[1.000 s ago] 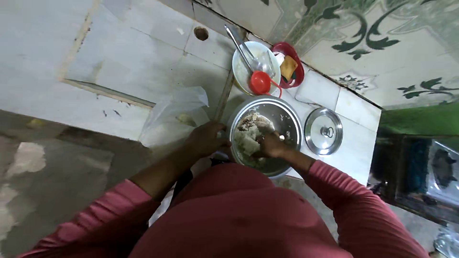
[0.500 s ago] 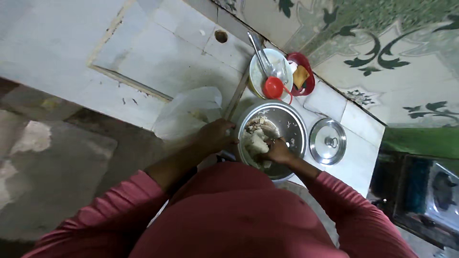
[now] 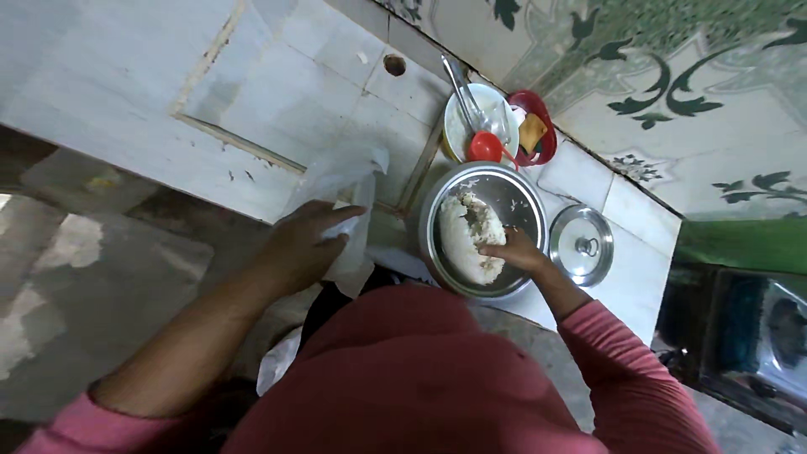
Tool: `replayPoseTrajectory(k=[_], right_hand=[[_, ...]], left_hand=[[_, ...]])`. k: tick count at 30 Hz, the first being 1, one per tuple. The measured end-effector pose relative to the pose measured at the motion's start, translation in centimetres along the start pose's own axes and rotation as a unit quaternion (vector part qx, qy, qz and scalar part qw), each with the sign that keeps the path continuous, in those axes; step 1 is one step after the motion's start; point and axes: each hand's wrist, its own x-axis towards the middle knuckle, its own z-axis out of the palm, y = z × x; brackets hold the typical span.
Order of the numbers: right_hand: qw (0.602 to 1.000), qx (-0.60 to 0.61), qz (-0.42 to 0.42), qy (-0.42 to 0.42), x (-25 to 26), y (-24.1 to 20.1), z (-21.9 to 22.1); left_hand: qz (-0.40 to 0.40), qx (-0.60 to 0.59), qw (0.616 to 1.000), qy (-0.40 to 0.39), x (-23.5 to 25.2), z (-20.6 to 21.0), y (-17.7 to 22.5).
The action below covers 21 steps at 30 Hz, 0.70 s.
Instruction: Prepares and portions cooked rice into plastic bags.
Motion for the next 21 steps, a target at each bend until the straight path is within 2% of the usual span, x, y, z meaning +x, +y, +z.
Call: replayPoseTrajectory(k=[4, 8, 13, 16, 21], right_hand=[[0.996, 0.068, 0.026, 0.045, -2.2, -1.2, -0.6], [0.991, 0.1, 0.007, 0.085, -4.1, -2.1, -1.2], [0.985, 0.119, -0.007, 0.126, -6.4, -5.1, -1.9], [0.98, 0.131, -0.03, 0.15, -7.2, -6.8, -1.9], [0.965, 0.183, -0.065, 0.178, -8.2, -9.5, -1.2]], left_hand=[[-0.036, 0.018, 0.998, -0.052, -2.0, -1.6, -1.7], [-0.033, 0.018, 0.998, -0.057, -3.3, -2.1, -3.7], [-0.053, -0.066, 0.994, 0.07, -5.6, -0.6, -5.7], [-0.068, -0.087, 0.989, 0.1, -6.8, 0.0, -6.5], [0.01, -0.072, 0.985, 0.154, -7.8, -3.3, -6.7]])
